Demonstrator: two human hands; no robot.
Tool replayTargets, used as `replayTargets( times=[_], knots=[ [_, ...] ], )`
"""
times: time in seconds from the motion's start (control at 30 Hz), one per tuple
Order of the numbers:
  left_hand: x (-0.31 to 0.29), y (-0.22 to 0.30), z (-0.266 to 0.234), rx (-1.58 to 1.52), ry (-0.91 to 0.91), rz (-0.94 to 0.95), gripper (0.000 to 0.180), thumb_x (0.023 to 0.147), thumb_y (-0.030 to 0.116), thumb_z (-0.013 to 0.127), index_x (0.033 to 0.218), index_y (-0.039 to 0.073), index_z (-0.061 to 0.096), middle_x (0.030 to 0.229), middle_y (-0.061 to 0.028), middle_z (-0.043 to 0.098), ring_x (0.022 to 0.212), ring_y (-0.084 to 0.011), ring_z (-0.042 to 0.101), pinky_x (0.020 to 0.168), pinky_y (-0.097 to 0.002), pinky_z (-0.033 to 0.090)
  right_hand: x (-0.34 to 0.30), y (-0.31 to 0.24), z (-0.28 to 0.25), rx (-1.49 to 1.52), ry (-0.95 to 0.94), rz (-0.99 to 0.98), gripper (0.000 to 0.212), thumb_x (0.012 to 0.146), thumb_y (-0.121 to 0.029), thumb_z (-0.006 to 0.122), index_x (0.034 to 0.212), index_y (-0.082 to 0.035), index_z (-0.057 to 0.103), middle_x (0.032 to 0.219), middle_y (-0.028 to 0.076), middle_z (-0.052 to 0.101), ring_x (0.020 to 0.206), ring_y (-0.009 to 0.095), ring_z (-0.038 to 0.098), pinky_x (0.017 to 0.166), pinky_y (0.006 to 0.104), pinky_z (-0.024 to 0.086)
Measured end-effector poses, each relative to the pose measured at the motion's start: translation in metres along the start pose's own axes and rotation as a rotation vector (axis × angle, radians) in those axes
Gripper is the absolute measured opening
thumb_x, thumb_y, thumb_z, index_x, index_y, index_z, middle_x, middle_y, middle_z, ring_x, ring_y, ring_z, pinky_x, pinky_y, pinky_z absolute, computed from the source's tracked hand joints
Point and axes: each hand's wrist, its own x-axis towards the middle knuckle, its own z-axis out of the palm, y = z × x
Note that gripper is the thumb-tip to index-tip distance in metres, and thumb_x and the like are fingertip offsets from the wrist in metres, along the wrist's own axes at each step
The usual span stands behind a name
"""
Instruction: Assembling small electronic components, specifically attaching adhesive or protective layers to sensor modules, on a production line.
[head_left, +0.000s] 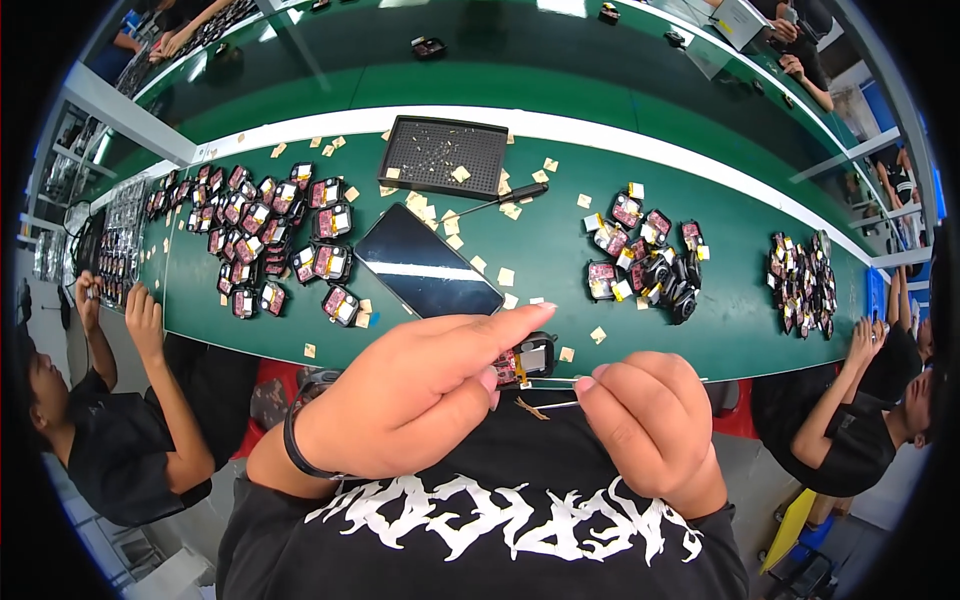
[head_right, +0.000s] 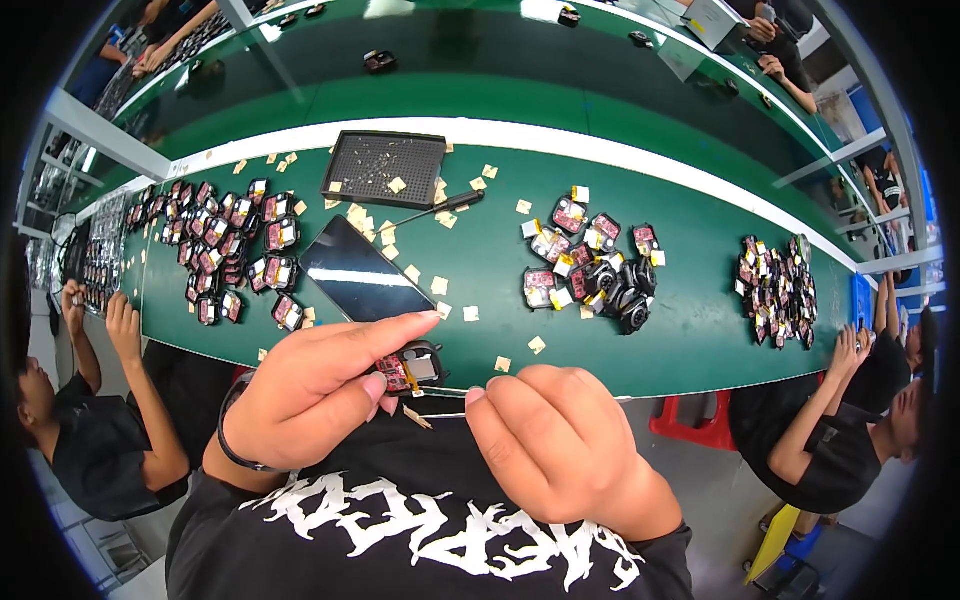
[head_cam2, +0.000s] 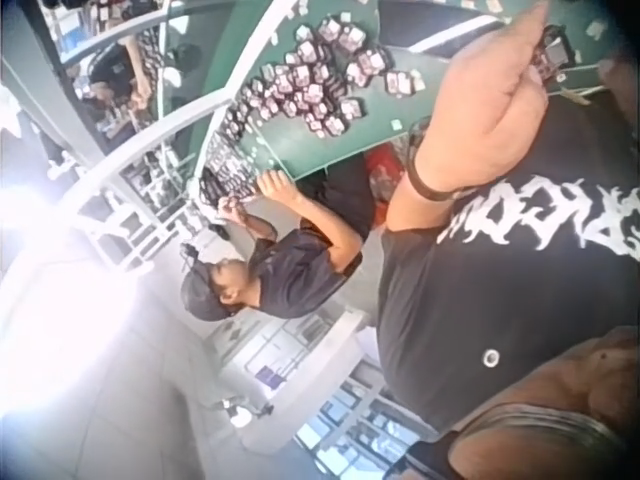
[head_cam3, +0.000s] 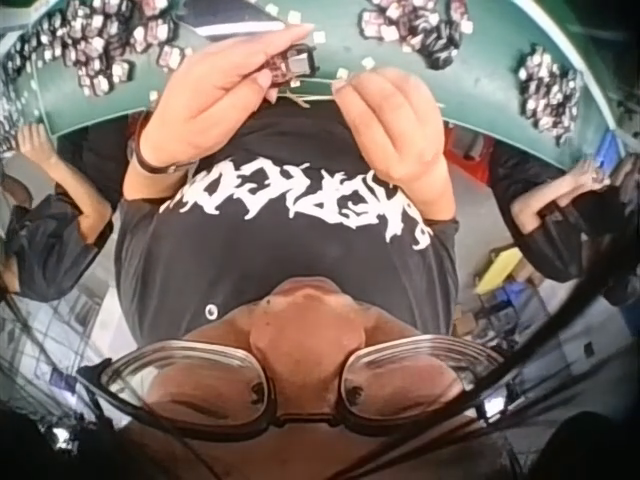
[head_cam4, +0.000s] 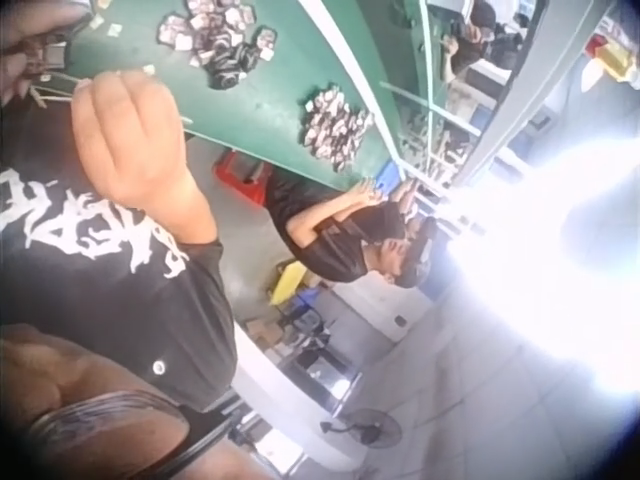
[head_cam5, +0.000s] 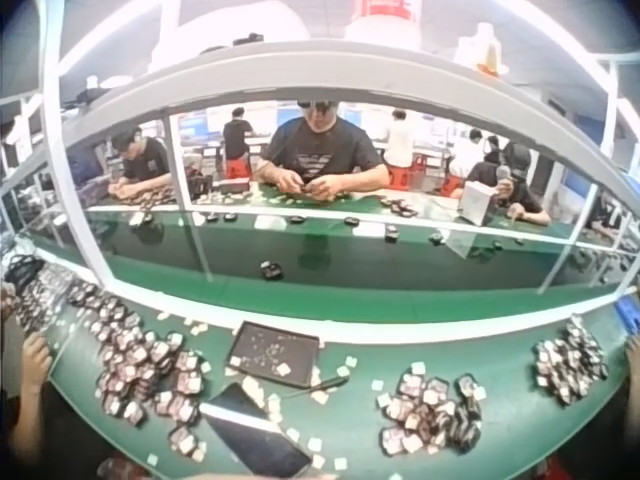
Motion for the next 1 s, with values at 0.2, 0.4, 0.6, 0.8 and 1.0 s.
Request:
replayTargets(
  times=[0.2, 0.4, 0.6, 0.8, 1.0],
  knots=[
    [0.000, 0.001, -0.002, 0.101, -0.040, 0.066, 0.050, 0.096, -0.006, 0.047, 0.146, -0.008, 0.050, 0.108, -0.0164, 0.070, 0.080, -0.0212, 0.067, 0.073, -0.0303, 0.054, 0.007, -0.002, 0.000, -0.047, -0.005, -0.069, 0.023, 0.071, -0.002, 0.071, 0.092, 0.005, 0.071, 0.092, 0.012, 0.064, 0.077, 0.023, 0.062, 0.056, 0.0316, 0.046],
    [0.002, 0.002, -0.004, 0.086, -0.054, 0.036, 0.049, 0.096, -0.006, 0.048, 0.145, -0.007, 0.051, 0.108, -0.0168, 0.070, 0.080, -0.0213, 0.066, 0.073, -0.0309, 0.054, 0.009, -0.004, 0.000, -0.084, -0.025, -0.059, 0.021, 0.071, -0.002, 0.072, 0.090, 0.004, 0.071, 0.091, 0.011, 0.064, 0.078, 0.022, 0.062, 0.056, 0.0307, 0.045],
    [0.004, 0.000, -0.002, 0.081, -0.009, 0.043, 0.049, 0.096, -0.006, 0.049, 0.145, -0.006, 0.053, 0.101, -0.0139, 0.068, 0.077, -0.0203, 0.064, 0.072, -0.0306, 0.053, 0.008, -0.006, -0.012, -0.138, -0.050, -0.030, 0.017, 0.072, -0.003, 0.072, 0.089, 0.002, 0.071, 0.091, 0.010, 0.065, 0.077, 0.021, 0.061, 0.057, 0.0300, 0.044],
    [0.007, 0.001, -0.005, 0.105, -0.076, 0.037, 0.049, 0.096, -0.006, 0.050, 0.145, -0.006, 0.053, 0.101, -0.0148, 0.069, 0.079, -0.0227, 0.064, 0.074, -0.0310, 0.052, 0.010, -0.005, -0.001, -0.102, -0.057, -0.036, 0.014, 0.074, -0.003, 0.072, 0.087, 0.003, 0.071, 0.089, 0.010, 0.064, 0.078, 0.021, 0.061, 0.057, 0.0299, 0.045],
    [0.006, -0.001, -0.005, 0.068, -0.077, 0.010, 0.046, 0.099, -0.003, 0.050, 0.145, -0.005, 0.053, 0.099, -0.0143, 0.068, 0.080, -0.0231, 0.064, 0.074, -0.0310, 0.052, 0.006, -0.007, 0.006, -0.063, -0.016, -0.018, 0.015, 0.075, -0.003, 0.073, 0.088, 0.004, 0.071, 0.089, 0.011, 0.064, 0.078, 0.022, 0.061, 0.055, 0.0298, 0.044]
  ],
)
